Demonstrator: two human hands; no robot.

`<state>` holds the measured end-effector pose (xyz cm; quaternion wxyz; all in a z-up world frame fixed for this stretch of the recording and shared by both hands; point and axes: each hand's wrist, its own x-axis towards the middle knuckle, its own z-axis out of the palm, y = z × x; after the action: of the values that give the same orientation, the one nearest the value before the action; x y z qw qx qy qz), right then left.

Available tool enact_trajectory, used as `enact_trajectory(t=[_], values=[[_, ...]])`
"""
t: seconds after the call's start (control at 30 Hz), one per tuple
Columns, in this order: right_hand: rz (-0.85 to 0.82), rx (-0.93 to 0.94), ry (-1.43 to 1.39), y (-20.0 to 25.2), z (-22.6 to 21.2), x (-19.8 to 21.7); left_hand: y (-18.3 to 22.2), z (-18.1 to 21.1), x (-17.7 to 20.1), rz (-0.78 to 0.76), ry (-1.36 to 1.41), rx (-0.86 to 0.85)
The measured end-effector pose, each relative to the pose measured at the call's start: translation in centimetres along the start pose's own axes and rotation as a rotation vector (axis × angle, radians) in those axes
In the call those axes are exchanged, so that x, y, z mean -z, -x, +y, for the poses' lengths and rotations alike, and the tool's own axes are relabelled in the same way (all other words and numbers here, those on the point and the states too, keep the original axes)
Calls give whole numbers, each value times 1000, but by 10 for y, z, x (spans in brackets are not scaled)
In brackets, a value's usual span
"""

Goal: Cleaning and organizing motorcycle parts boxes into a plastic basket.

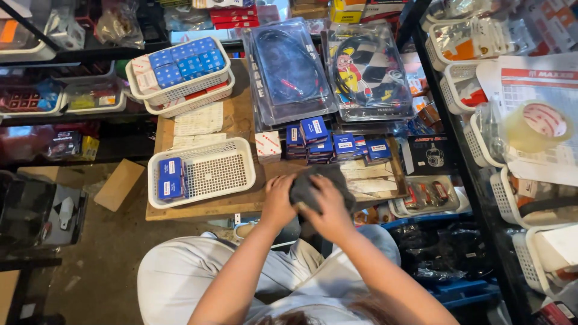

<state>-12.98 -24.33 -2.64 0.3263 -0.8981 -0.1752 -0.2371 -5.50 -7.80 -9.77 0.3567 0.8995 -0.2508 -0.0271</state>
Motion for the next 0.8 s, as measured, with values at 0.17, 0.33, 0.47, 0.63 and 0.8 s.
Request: enact_trajectory(t=[0.17,0.33,0.47,0.63,0.8], values=[[-82,-168,56,-3,2,-15,4,8,7,88,34,-6],[-107,-277,-3,-7,33,-28,4,7,7,134,29,-43],[-77,-440,-135,-13,46,-34,1,21,20,109,71,9],[-36,-663,-221,-15,44,-38,3,33,33,74,79,30],[-39,-785,-199,-16,39,-35,3,28,26,118,63,-29]])
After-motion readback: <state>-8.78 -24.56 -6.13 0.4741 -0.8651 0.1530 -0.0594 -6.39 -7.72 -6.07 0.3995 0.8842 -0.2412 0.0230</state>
